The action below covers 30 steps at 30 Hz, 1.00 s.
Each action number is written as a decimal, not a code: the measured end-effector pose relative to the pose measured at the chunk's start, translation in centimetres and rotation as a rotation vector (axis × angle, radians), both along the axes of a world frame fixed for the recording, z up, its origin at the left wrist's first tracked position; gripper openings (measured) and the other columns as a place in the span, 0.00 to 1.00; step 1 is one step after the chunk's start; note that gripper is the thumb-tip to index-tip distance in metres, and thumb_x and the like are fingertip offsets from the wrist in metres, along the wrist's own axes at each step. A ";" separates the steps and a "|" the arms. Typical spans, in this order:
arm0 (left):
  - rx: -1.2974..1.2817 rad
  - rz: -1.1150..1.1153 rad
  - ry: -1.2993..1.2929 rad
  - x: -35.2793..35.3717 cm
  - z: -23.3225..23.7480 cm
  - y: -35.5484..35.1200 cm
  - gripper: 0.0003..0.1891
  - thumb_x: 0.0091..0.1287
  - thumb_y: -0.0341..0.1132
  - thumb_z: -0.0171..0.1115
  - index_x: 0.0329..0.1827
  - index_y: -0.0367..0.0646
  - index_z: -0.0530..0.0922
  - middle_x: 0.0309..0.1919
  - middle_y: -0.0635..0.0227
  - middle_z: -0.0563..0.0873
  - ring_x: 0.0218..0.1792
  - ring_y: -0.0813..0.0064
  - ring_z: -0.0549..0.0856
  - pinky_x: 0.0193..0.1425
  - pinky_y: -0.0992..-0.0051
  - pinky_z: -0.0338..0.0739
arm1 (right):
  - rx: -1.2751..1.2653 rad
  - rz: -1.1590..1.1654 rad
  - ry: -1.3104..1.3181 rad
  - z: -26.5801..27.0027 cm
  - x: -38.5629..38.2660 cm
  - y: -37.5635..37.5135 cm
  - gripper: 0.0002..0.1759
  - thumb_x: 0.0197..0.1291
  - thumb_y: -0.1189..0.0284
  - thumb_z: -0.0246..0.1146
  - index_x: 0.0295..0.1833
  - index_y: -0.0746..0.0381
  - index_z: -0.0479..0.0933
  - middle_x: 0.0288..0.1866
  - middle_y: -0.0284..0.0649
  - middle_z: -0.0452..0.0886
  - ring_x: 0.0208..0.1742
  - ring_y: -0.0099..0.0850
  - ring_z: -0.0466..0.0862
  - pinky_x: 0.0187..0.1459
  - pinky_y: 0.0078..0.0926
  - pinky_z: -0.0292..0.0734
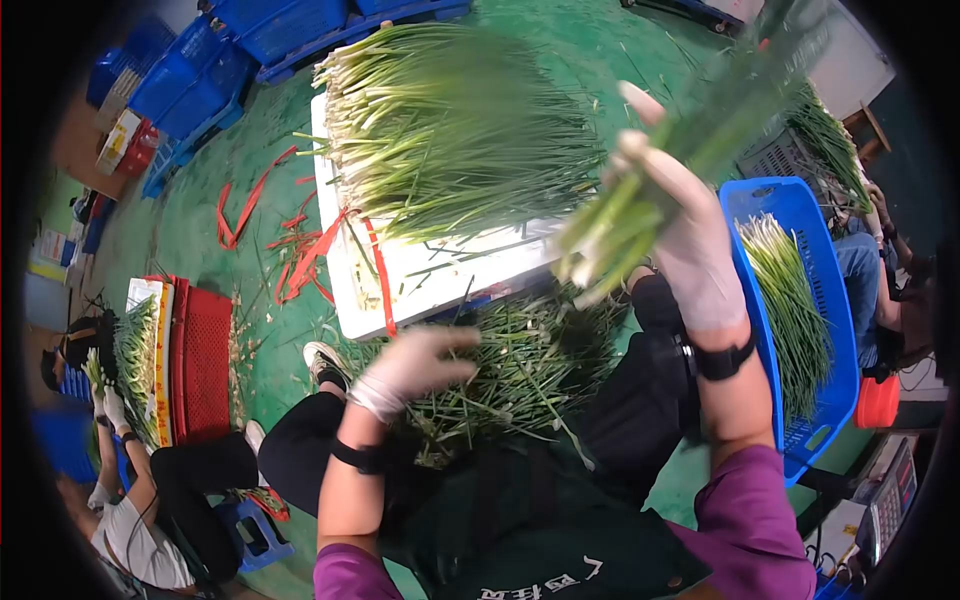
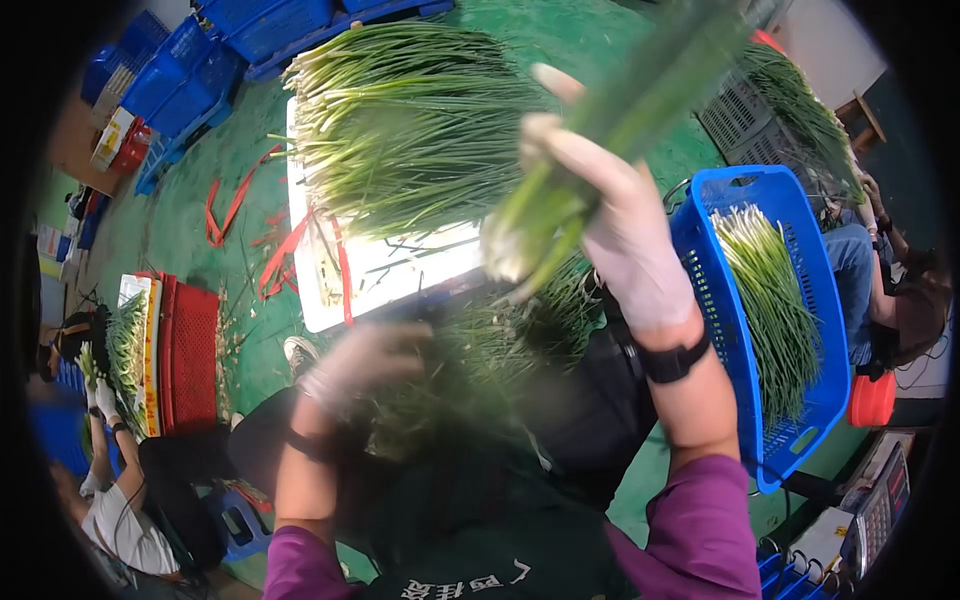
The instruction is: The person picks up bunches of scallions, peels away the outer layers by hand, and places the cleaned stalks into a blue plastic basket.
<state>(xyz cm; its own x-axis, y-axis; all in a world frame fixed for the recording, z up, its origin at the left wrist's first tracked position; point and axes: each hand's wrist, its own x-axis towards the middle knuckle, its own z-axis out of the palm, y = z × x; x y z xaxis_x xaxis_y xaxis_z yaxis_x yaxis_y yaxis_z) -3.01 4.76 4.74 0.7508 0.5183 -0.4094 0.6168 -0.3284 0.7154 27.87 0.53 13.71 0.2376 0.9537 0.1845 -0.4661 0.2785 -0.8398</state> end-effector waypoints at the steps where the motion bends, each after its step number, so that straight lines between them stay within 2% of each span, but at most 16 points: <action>1: -0.194 0.278 -0.181 0.5 1.1 1.3 0.28 0.59 0.36 0.71 0.63 0.41 0.78 0.48 0.61 0.88 0.50 0.72 0.85 0.59 0.73 0.76 | 0.003 -0.028 -0.140 0.6 -0.6 1.7 0.37 0.60 0.70 0.66 0.73 0.64 0.61 0.41 0.34 0.83 0.45 0.26 0.84 0.51 0.30 0.81; 3: -0.043 0.430 -0.652 2.8 4.3 4.7 0.36 0.58 0.34 0.71 0.72 0.40 0.69 0.64 0.59 0.77 0.54 0.78 0.77 0.57 0.76 0.74 | -0.006 -0.074 -0.327 0.5 -2.8 4.2 0.32 0.58 0.68 0.68 0.66 0.66 0.69 0.41 0.35 0.83 0.43 0.26 0.84 0.50 0.27 0.80; 4: -0.059 0.401 -0.842 3.8 6.2 6.0 0.45 0.57 0.35 0.71 0.78 0.41 0.58 0.74 0.56 0.65 0.66 0.72 0.71 0.66 0.73 0.68 | -0.026 -0.093 -0.371 -0.3 -4.1 5.5 0.28 0.56 0.68 0.70 0.61 0.66 0.74 0.40 0.35 0.84 0.41 0.26 0.84 0.49 0.25 0.79; 5: -0.005 0.431 -0.918 4.8 7.2 7.2 0.52 0.57 0.38 0.72 0.81 0.43 0.48 0.76 0.55 0.60 0.71 0.66 0.66 0.72 0.70 0.63 | 0.002 -0.143 -0.436 -1.7 -5.2 6.6 0.24 0.56 0.70 0.71 0.58 0.65 0.77 0.42 0.36 0.85 0.44 0.25 0.84 0.51 0.25 0.78; 8: -0.027 0.439 -1.097 7.6 4.9 11.6 0.52 0.61 0.41 0.71 0.82 0.45 0.43 0.76 0.55 0.59 0.73 0.64 0.63 0.74 0.68 0.59 | -0.070 0.053 -0.294 -8.8 -7.3 8.5 0.22 0.54 0.73 0.72 0.56 0.64 0.79 0.45 0.36 0.85 0.48 0.24 0.83 0.55 0.26 0.77; 9: -0.071 0.450 -1.128 8.7 4.4 11.9 0.52 0.63 0.43 0.70 0.81 0.45 0.43 0.75 0.55 0.60 0.73 0.65 0.62 0.74 0.68 0.59 | -0.122 0.103 -0.410 -11.6 -7.1 9.4 0.25 0.52 0.73 0.73 0.57 0.64 0.78 0.47 0.36 0.85 0.49 0.25 0.83 0.56 0.26 0.77; 11: -0.325 0.372 -1.023 9.7 5.0 12.0 0.46 0.61 0.47 0.73 0.77 0.41 0.56 0.67 0.62 0.69 0.67 0.70 0.68 0.71 0.70 0.63 | -0.049 0.035 -0.238 -12.3 -8.1 9.9 0.25 0.51 0.71 0.74 0.56 0.65 0.78 0.48 0.37 0.84 0.50 0.26 0.82 0.54 0.27 0.77; 13: -0.317 0.362 -0.893 10.6 4.5 11.6 0.44 0.61 0.48 0.73 0.75 0.39 0.59 0.65 0.63 0.72 0.64 0.71 0.70 0.69 0.70 0.65 | -0.021 0.016 -0.421 -11.4 -7.4 10.7 0.25 0.51 0.70 0.74 0.55 0.65 0.78 0.49 0.38 0.84 0.50 0.26 0.82 0.53 0.27 0.76; 16: -0.143 0.301 -0.963 11.8 4.7 11.0 0.44 0.60 0.46 0.73 0.75 0.40 0.59 0.62 0.63 0.74 0.62 0.70 0.72 0.67 0.70 0.67 | -0.113 0.034 -0.445 -10.1 -7.0 10.7 0.25 0.51 0.69 0.75 0.54 0.66 0.78 0.48 0.37 0.84 0.49 0.26 0.82 0.53 0.27 0.76; 19: 0.339 0.335 -0.944 10.1 6.4 10.0 0.45 0.58 0.41 0.74 0.77 0.42 0.59 0.60 0.62 0.74 0.59 0.70 0.73 0.66 0.69 0.68 | -0.081 -0.003 -0.384 -7.9 -6.4 10.4 0.23 0.54 0.71 0.72 0.55 0.67 0.78 0.44 0.36 0.85 0.48 0.24 0.82 0.53 0.24 0.75; 21: 0.439 0.527 -0.837 7.9 8.1 8.6 0.51 0.53 0.45 0.76 0.79 0.46 0.56 0.59 0.62 0.73 0.56 0.70 0.72 0.67 0.68 0.66 | -0.074 0.018 -0.267 -3.6 -5.9 8.3 0.22 0.56 0.72 0.70 0.56 0.67 0.78 0.43 0.36 0.85 0.48 0.23 0.82 0.53 0.23 0.74; 23: 0.328 0.493 -0.804 6.1 7.1 9.2 0.54 0.52 0.50 0.76 0.80 0.45 0.53 0.66 0.57 0.69 0.64 0.64 0.70 0.71 0.66 0.63 | -0.092 0.086 -0.089 -2.3 -4.9 7.1 0.26 0.59 0.72 0.68 0.62 0.65 0.74 0.44 0.36 0.85 0.47 0.25 0.83 0.53 0.24 0.75; 25: 0.411 0.311 -0.715 5.9 5.3 8.0 0.55 0.53 0.49 0.76 0.80 0.44 0.52 0.72 0.54 0.63 0.69 0.61 0.66 0.75 0.65 0.59 | -0.143 0.150 0.121 -1.3 -4.4 5.7 0.28 0.59 0.71 0.68 0.65 0.65 0.72 0.45 0.37 0.85 0.47 0.26 0.83 0.53 0.25 0.76; 26: 0.453 0.226 -0.671 5.8 4.6 7.2 0.55 0.53 0.49 0.76 0.80 0.44 0.51 0.74 0.52 0.61 0.72 0.59 0.64 0.76 0.65 0.58 | -0.143 0.197 0.161 -1.9 -3.9 5.3 0.30 0.63 0.71 0.64 0.69 0.64 0.67 0.49 0.36 0.83 0.50 0.27 0.84 0.56 0.32 0.79; 27: 0.415 0.195 -0.728 6.0 4.0 6.2 0.58 0.51 0.50 0.76 0.81 0.43 0.49 0.78 0.50 0.53 0.77 0.57 0.56 0.79 0.64 0.52 | -0.161 0.210 0.251 -2.4 -3.6 4.9 0.29 0.62 0.71 0.64 0.68 0.64 0.68 0.50 0.37 0.83 0.50 0.28 0.83 0.56 0.32 0.79; 30: 0.302 0.571 -0.842 5.3 4.5 2.6 0.52 0.58 0.39 0.71 0.81 0.41 0.47 0.78 0.55 0.52 0.77 0.62 0.57 0.78 0.65 0.53 | -0.236 0.217 0.462 -3.3 -3.1 2.6 0.27 0.61 0.73 0.66 0.67 0.62 0.70 0.56 0.38 0.82 0.52 0.30 0.82 0.56 0.33 0.78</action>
